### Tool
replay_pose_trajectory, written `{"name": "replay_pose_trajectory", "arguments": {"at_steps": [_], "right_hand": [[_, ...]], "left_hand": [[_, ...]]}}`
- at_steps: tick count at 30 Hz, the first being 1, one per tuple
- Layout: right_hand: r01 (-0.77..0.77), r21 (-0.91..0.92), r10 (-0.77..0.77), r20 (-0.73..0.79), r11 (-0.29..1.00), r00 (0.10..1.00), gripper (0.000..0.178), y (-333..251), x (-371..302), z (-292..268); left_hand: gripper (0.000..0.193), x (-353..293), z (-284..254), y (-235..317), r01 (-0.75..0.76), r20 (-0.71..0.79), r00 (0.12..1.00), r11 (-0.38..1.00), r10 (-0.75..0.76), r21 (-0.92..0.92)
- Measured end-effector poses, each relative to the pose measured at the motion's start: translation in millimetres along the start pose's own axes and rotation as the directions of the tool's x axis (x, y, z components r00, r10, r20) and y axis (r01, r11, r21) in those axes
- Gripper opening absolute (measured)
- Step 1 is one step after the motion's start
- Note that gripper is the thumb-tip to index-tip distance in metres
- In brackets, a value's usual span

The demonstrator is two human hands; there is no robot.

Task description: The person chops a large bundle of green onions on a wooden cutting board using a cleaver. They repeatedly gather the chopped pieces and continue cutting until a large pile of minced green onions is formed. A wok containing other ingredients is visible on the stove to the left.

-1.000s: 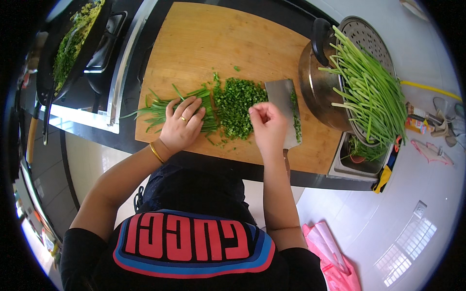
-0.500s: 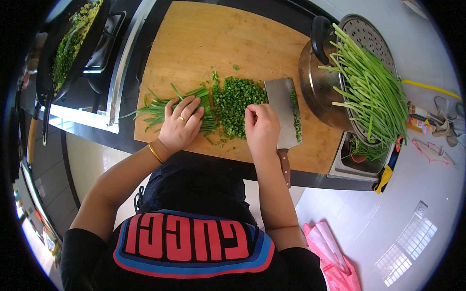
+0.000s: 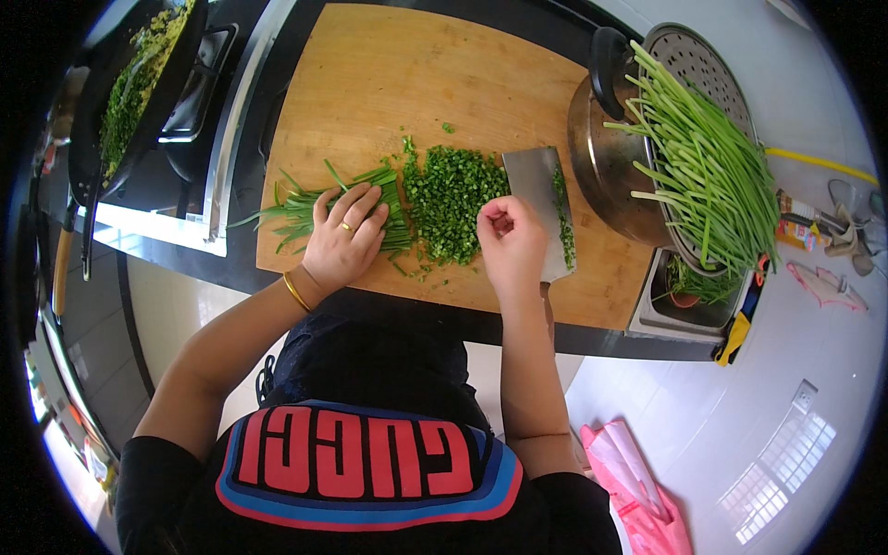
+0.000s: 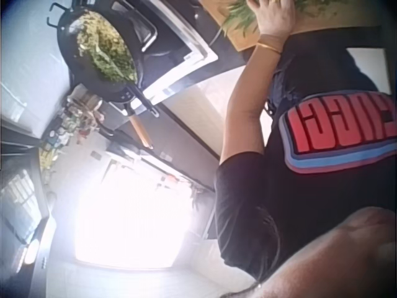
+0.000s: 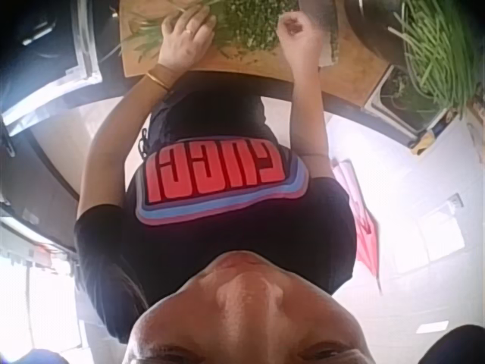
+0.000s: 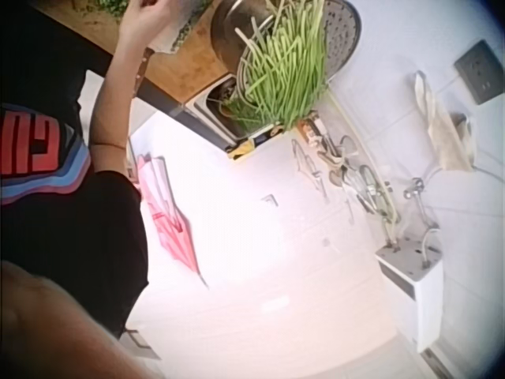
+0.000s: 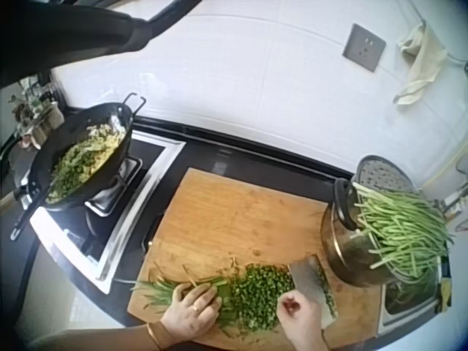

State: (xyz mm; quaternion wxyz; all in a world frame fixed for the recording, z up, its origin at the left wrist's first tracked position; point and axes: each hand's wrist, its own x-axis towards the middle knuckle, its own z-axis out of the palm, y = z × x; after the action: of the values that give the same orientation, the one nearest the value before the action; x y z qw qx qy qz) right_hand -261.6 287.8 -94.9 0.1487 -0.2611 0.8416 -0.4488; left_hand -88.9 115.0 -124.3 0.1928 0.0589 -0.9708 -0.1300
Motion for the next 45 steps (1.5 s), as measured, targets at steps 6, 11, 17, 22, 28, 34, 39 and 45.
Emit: {"name": "replay_pose_trajectory", "arguments": {"at_steps": [6,11,17,22,28,34,39,45], "right_hand": [[0.104,-0.011,-0.104,0.006,0.994,0.995,0.011,-16.9,-4.1,0.9],[-0.164,0.103,0.171,-0.063,0.981,0.983,0.014,-21.3,-6.8,-13.2],[-0.18,0.015,0.173,-0.376,0.984,0.91,0.021,12.3,-25.6,-92.7],[-0.377,-0.163,0.197,-0.632,0.912,0.75,0.029,109.1,-48.6,-219.5],[-0.469,-0.364,0.141,-0.65,0.805,0.746,0.021,232.7,-46.8,-298.1],[-0.631,-0.099,0.4,-0.696,0.77,0.596,0.029,249.4,-41.7,-294.6],[-0.358,-0.419,0.034,-0.609,0.834,0.792,0.026,222.0,-65.7,-259.6],[0.018,-0.211,-0.096,-0.366,0.977,0.926,0.01,15.9,-44.4,-76.3]], "left_hand": [[0.035,0.4,-0.6,0.4,0.002,-0.006,1.0,1.0,-0.002,-0.005],[0.035,1.1,-0.7,0.1,-0.001,-0.013,1.0,1.0,0.001,-0.007],[0.035,2.4,0.2,0.8,-0.002,-0.021,1.0,1.0,0.002,-0.007],[0.027,2.1,3.3,1.2,0.009,-0.029,1.0,1.0,-0.009,0.011],[0.031,1.0,0.8,-0.5,0.003,-0.004,1.0,1.0,-0.003,0.001],[0.033,0.3,0.0,-0.3,0.001,-0.001,1.0,1.0,-0.001,0.007],[0.033,0.6,2.1,-0.9,-0.003,-0.007,1.0,1.0,0.003,0.004],[0.036,2.9,3.1,1.5,-0.012,-0.029,1.0,1.0,0.011,-0.012]]}}
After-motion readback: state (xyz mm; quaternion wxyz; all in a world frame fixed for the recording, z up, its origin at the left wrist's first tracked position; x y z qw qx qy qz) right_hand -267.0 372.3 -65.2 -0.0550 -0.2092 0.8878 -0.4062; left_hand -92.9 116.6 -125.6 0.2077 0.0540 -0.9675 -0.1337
